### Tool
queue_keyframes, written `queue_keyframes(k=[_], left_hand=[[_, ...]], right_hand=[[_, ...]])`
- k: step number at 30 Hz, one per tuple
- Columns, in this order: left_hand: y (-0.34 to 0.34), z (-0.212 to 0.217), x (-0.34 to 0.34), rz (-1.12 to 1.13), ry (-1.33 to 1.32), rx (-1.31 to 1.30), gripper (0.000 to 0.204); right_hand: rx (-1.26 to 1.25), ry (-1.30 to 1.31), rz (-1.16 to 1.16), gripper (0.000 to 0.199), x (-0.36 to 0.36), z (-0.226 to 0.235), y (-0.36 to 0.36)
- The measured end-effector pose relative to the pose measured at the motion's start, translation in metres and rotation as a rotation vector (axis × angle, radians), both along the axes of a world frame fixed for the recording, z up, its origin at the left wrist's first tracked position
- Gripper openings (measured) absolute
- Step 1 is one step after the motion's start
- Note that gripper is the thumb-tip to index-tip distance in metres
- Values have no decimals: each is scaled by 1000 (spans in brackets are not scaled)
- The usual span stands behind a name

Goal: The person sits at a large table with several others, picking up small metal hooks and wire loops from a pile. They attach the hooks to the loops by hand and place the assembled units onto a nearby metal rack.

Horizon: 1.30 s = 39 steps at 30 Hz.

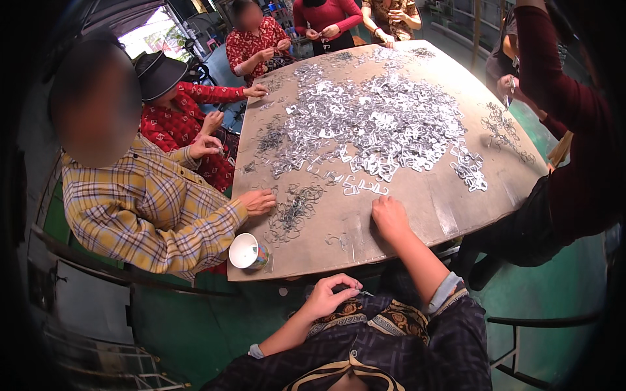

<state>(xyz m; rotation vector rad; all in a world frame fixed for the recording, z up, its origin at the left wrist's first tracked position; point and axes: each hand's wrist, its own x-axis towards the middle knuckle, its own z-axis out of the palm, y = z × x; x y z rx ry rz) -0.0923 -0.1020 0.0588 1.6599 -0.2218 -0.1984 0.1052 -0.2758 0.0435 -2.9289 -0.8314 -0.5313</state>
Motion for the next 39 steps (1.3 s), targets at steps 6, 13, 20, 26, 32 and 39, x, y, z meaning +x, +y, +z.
queue_keyframes(k=[6,13,20,26,32,39], left_hand=[[-6,-13,2,54,20,-145,7],[-13,2,6,91,11,-201,7],[-14,6,-3,210,34,-28,8],[-10,-20,-7,202,59,-41,12],[24,0,19,-41,115,72,40],[70,-2,126,431,-270,660,31]], right_hand=[[965,452,-47,10,-59,33,-15],[1497,869,38,13,-140,45,-11],[1294,705,73,16,-168,46,-6],[1226,526,98,12,-183,36,-2],[1194,437,70,15,-183,34,-6],[1179,374,43,13,-189,36,-15]])
